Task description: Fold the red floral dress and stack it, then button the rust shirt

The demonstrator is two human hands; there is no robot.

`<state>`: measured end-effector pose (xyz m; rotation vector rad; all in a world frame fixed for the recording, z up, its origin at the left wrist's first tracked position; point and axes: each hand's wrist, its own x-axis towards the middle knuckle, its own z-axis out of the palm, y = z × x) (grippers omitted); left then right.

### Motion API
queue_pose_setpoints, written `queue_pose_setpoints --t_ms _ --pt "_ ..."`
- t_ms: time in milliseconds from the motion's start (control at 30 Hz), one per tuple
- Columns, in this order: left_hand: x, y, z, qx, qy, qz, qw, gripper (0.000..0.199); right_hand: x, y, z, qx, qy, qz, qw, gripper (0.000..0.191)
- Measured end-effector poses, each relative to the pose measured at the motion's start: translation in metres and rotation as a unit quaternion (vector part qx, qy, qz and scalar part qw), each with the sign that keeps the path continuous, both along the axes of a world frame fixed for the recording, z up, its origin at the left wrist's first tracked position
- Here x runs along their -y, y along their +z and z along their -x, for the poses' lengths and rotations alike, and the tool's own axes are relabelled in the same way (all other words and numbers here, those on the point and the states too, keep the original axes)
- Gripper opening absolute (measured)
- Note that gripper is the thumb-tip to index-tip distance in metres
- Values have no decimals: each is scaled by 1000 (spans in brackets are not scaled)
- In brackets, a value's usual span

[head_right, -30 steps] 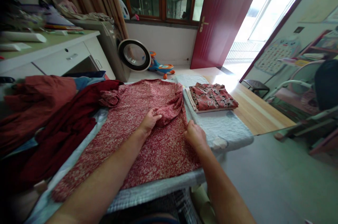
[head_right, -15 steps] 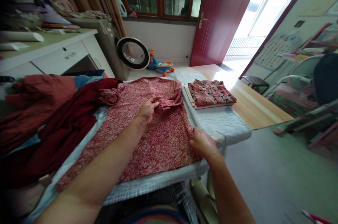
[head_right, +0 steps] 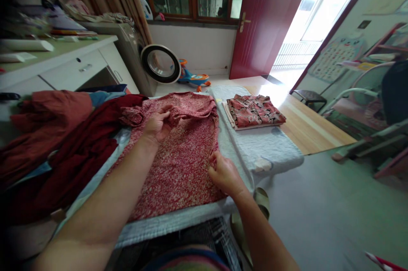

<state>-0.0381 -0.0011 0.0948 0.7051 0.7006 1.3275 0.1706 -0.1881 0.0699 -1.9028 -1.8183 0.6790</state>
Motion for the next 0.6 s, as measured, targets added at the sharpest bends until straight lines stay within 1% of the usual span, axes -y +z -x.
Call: queue_pose_setpoints --t_ms 100,167,233,300,367,433,500,600 --pt "-2 3 34 11 29 -21 999 31 -1 -6 18 -16 37 -6 999 24" --pt "-3 -1 57 11 70 -11 997 29 -1 -12 26 -17 58 -2 998 24" --pt "-3 -10 78 8 113 15 993 26 -1 -18 30 -11 69 6 998 23" --pt "-1 -22 93 -2 142 45 989 22 -1 -24 31 -1 76 14 997 20" --pt "2 -34 101 -28 145 69 987 20 -2 -28 31 16 77 23 997 15" --pt "5 -41 102 -60 133 78 986 22 -3 -30 30 32 75 35 996 9" --pt "8 -37 102 -80 129 62 987 26 -4 -29 29 38 73 44 996 7" --pt "10 -17 105 -87 158 -15 984 29 -6 -23 29 17 76 35 996 8"
